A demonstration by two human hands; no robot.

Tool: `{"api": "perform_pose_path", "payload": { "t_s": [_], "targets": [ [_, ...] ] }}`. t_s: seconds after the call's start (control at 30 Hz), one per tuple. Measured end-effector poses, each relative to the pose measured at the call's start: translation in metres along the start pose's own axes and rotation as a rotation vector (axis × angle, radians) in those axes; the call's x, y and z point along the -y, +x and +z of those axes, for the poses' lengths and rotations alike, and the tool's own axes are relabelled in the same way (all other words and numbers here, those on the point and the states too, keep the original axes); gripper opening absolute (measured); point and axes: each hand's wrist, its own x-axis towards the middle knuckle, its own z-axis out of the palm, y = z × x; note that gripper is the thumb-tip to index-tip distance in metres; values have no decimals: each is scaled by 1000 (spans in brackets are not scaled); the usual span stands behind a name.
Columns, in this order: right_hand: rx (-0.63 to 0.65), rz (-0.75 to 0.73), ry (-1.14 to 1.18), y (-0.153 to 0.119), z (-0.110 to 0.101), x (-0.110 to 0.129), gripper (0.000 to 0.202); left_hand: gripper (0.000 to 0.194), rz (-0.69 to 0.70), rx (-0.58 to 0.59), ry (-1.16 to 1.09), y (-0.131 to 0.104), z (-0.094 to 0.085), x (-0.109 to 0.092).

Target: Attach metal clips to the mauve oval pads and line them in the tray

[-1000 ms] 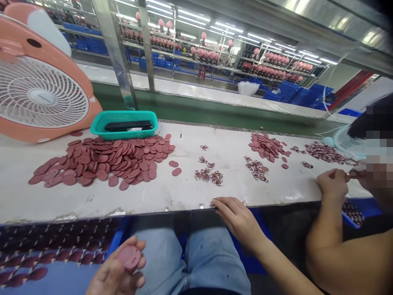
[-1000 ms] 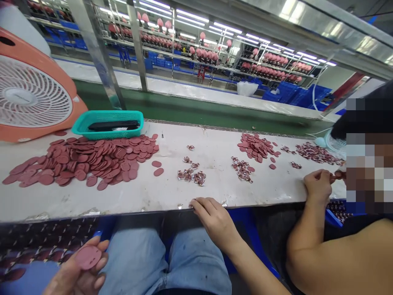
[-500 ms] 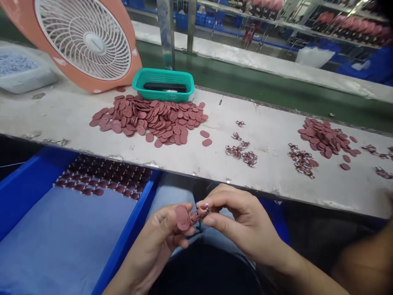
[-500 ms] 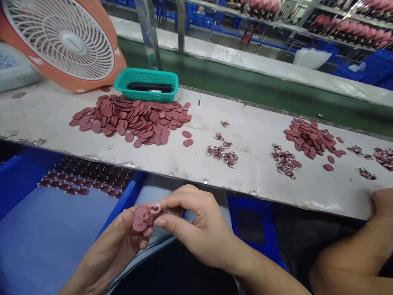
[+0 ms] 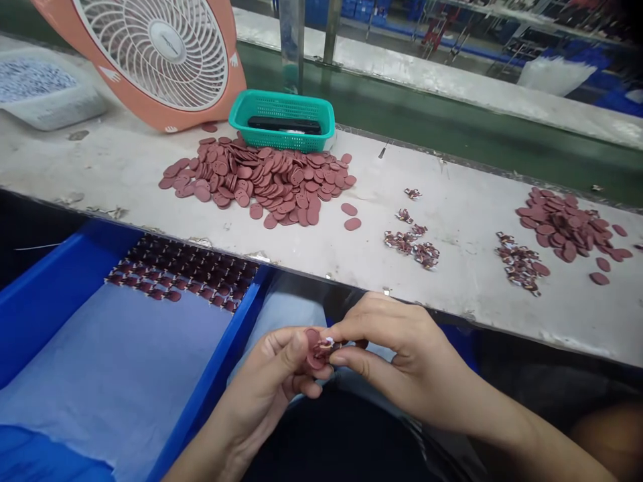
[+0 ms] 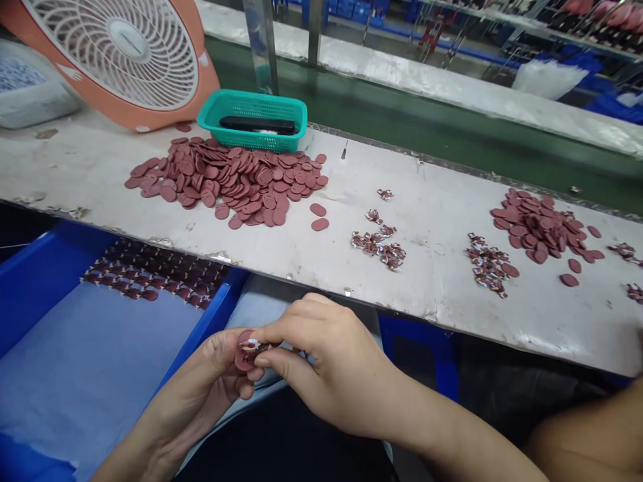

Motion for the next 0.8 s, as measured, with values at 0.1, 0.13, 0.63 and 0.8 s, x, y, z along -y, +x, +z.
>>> {"api": "perform_pose_path", "payload": {
  "t_s": [0.1, 0.13, 0.63, 0.8],
  "targets": [
    [43, -17, -14, 3, -4, 2, 13, 35, -7, 19, -17, 2, -1, 0],
    [50, -20, -10, 3, -4, 3, 12, 35, -11, 20, -23, 2, -1, 0],
    [56, -139, -43, 1, 0, 9, 16, 33, 25, -49, 35, -10, 4, -5],
    [51, -139, -34, -6, -1, 18, 23, 26, 89, 0, 46, -18, 8, -4]
  ]
}}
